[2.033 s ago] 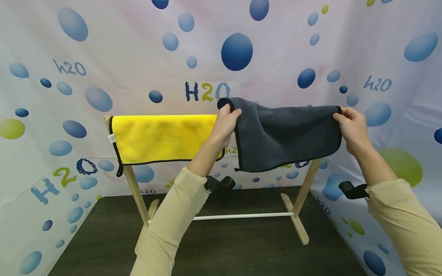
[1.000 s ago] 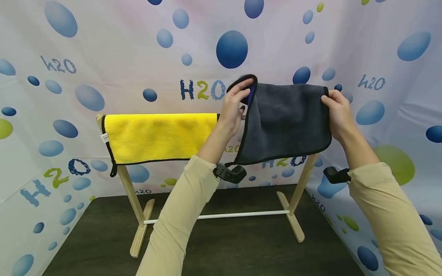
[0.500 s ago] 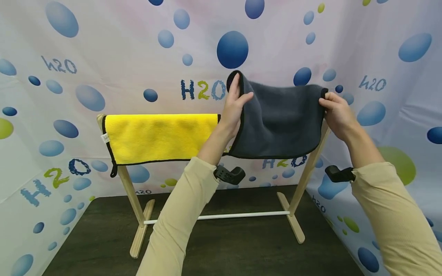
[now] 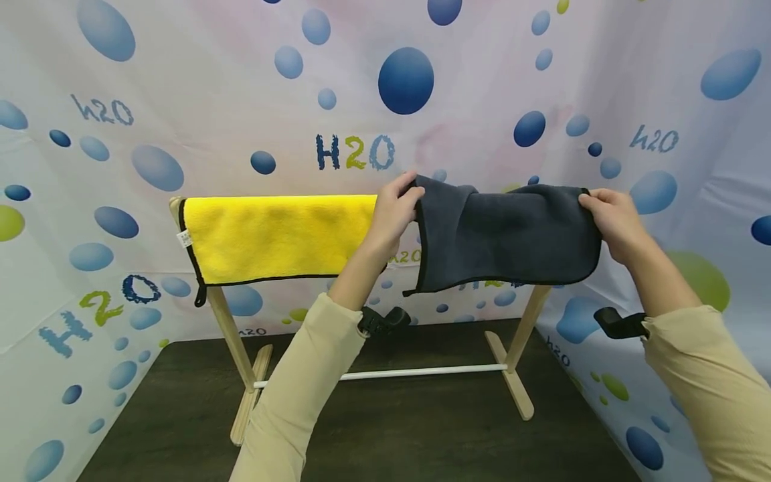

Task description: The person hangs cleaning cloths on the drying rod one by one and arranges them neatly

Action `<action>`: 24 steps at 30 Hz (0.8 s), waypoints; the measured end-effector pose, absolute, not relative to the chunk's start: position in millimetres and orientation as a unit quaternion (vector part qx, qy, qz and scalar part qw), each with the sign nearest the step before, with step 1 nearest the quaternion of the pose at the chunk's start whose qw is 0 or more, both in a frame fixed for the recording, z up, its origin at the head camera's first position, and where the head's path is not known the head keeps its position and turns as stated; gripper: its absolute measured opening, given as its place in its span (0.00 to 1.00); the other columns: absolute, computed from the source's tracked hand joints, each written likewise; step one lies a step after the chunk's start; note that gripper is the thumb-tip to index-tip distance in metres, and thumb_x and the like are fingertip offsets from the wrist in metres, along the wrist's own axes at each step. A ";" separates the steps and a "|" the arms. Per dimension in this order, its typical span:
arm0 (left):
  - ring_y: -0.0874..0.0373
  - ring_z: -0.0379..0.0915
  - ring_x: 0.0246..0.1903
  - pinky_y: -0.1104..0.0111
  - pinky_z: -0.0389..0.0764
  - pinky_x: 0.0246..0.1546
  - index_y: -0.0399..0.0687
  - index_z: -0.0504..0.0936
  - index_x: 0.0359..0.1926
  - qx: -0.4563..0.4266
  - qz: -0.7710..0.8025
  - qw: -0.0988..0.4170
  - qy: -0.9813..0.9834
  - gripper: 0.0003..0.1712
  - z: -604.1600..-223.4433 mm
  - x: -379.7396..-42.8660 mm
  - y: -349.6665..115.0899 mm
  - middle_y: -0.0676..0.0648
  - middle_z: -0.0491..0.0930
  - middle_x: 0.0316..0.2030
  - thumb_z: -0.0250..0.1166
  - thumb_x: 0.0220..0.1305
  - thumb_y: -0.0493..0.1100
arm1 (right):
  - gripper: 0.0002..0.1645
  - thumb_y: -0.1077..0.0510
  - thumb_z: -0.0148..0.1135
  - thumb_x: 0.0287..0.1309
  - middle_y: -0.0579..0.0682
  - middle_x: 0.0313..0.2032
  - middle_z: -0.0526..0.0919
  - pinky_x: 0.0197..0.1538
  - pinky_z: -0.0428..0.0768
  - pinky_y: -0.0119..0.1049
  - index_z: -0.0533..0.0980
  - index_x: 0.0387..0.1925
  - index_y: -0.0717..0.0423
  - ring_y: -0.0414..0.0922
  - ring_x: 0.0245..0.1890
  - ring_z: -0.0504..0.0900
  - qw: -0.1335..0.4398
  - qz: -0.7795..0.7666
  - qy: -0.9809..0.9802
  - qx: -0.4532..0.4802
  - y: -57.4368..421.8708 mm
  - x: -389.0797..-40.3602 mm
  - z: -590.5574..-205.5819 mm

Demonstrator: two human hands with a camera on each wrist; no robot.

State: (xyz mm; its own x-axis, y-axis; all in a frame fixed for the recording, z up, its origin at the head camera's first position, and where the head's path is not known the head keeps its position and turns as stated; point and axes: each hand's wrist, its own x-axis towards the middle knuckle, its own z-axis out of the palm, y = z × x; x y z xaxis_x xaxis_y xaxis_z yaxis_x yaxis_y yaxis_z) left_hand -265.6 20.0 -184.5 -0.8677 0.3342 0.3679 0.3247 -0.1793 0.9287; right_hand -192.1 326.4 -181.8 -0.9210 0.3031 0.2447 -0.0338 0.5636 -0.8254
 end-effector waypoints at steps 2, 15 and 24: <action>0.52 0.70 0.53 0.65 0.73 0.52 0.41 0.59 0.66 0.263 0.735 -0.005 0.625 0.27 -192.1 -263.2 19.6 0.43 0.63 0.62 0.48 0.67 0.37 | 0.27 0.43 0.34 0.67 0.56 0.54 0.63 0.34 0.72 0.21 0.64 0.51 0.61 0.27 0.31 0.68 0.158 0.452 -0.875 -0.078 329.8 -191.1 -184.9; 0.50 0.65 0.56 0.60 0.69 0.57 0.38 0.64 0.61 0.347 0.731 -0.092 0.581 0.24 -257.8 -248.6 30.7 0.39 0.64 0.59 0.50 0.63 0.31 | 0.29 0.40 0.37 0.65 0.37 0.38 0.68 0.38 0.75 0.23 0.63 0.50 0.62 0.29 0.34 0.72 0.094 0.459 -0.883 -0.019 345.0 -189.0 -208.9; 0.51 0.75 0.44 0.71 0.76 0.44 0.35 0.78 0.48 0.381 0.634 -0.095 0.667 0.14 -280.1 -253.2 20.8 0.40 0.78 0.48 0.55 0.62 0.34 | 0.15 0.51 0.42 0.68 0.25 0.39 0.72 0.39 0.73 0.19 0.69 0.52 0.45 0.24 0.39 0.72 0.087 0.484 -0.869 0.052 357.7 -181.1 -211.9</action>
